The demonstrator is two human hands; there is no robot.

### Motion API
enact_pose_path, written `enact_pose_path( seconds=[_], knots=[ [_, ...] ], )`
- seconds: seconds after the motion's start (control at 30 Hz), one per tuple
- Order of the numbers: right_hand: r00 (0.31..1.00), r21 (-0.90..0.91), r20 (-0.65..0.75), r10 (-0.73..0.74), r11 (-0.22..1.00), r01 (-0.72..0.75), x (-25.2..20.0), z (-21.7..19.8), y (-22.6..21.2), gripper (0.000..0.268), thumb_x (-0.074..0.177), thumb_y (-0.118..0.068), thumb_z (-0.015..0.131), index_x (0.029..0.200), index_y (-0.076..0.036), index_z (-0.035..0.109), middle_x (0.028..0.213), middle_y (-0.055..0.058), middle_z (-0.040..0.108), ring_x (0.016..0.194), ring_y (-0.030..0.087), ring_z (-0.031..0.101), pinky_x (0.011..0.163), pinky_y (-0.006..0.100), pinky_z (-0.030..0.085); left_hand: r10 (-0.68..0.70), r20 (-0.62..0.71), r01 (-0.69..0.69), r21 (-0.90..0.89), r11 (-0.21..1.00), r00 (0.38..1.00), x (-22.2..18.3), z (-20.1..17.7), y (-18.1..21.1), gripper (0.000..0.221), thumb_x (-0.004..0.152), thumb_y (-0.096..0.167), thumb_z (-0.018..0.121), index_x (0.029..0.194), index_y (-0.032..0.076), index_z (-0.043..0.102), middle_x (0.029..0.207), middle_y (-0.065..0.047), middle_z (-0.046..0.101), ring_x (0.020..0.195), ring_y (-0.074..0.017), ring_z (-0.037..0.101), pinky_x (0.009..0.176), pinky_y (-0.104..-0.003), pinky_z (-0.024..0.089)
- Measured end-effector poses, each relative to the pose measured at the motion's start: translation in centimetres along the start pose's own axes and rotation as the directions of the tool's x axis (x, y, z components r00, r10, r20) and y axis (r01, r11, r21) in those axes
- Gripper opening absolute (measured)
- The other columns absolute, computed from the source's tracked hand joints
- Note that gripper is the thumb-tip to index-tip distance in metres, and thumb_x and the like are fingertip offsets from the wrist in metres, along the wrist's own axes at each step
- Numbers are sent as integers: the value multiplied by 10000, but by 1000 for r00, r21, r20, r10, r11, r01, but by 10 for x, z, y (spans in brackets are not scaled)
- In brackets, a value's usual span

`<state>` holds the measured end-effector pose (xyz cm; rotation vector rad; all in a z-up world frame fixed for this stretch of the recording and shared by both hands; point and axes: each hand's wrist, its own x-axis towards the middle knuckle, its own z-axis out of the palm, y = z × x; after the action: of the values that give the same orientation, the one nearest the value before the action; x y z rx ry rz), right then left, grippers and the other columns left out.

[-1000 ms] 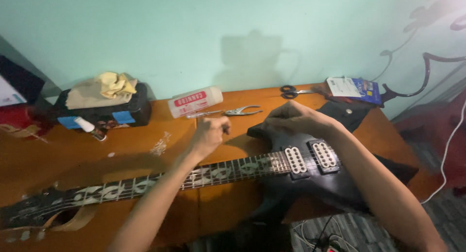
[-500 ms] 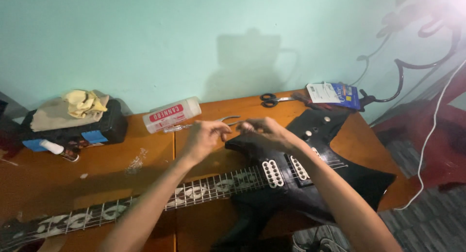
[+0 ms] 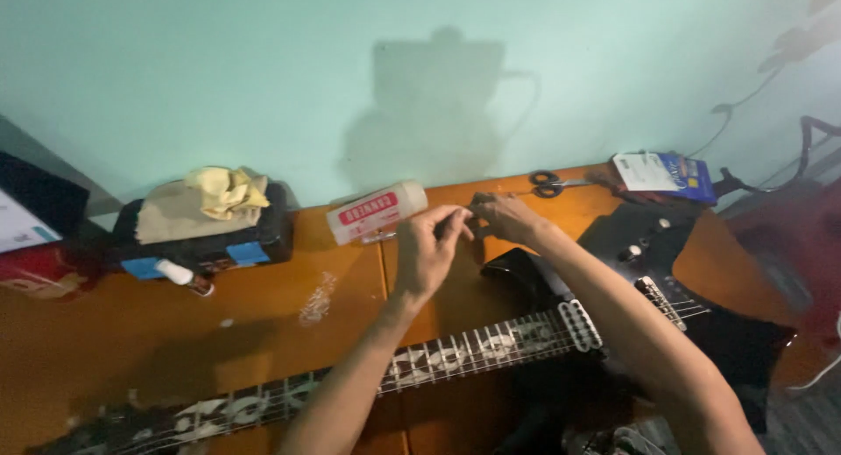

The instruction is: The person is replacing the strings on an electric guitar by threading them through the bridge and winding them around the tuning pegs.

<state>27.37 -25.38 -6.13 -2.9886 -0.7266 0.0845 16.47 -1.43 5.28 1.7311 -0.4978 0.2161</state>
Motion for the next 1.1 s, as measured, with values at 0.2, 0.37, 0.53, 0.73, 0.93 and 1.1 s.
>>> enact_pose_path(
  seconds=[0.2, 0.37, 0.53, 0.73, 0.93, 1.1],
  knots=[
    [971, -73, -13, -238, 969, 236, 17, 35, 20, 243, 838, -342, 733, 882, -117, 651, 1004, 125, 628, 908, 398, 692, 743, 501, 602, -44, -6, 43, -47, 998, 999, -5, -9, 19, 258, 1028, 250, 562, 965, 134, 784, 678, -11, 760, 586, -63, 611, 537, -193, 473],
    [979, 279, -173, -104, 949, 149, 6, 12, 1, 258, 777, -143, 647, 1000, -52, 552, 826, 171, 650, 799, 423, 718, 680, 515, 593, -68, -17, 65, -109, 992, 998, -3, -13, 16, 247, 1029, 231, 565, 979, 91, 763, 688, -49, 757, 561, -78, 580, 503, -201, 457],
    [951, 630, -225, 211, 776, -23, -9, -11, -11, 60, 816, -156, 607, 875, -146, 619, 673, 107, 670, 671, 354, 702, 646, 448, 548, -97, -67, 83, -183, 980, 993, -3, -15, 25, 243, 1014, 176, 582, 938, 40, 769, 660, -72, 751, 490, -73, 570, 461, -184, 469],
    [896, 565, -337, 290, 823, -53, -81, -52, -23, 96, 841, -108, 623, 899, -184, 630, 714, 88, 629, 678, 334, 640, 630, 407, 523, -149, -76, 131, -205, 970, 986, 0, -15, 34, 246, 994, 171, 593, 946, 20, 781, 651, -94, 759, 459, -88, 588, 437, -191, 471],
    [755, 799, -439, 488, 596, 80, -137, -116, -71, 154, 981, -46, 519, 916, -107, 645, 670, -9, 338, 568, 118, 287, 546, 294, 255, -231, 78, 243, -301, 922, 970, -6, 2, 67, 328, 975, 272, 594, 930, 0, 774, 681, -75, 759, 459, -85, 520, 460, -215, 423],
    [766, 891, -434, 475, 353, 286, -162, -141, -72, 372, 996, -353, 587, 1177, -36, 655, 761, -13, 472, 499, 52, 315, 440, 228, 280, -134, 105, 156, -233, 960, 985, -8, 30, 71, 328, 968, 286, 594, 931, 23, 787, 666, -56, 749, 480, -83, 560, 465, -225, 475]
  ],
)
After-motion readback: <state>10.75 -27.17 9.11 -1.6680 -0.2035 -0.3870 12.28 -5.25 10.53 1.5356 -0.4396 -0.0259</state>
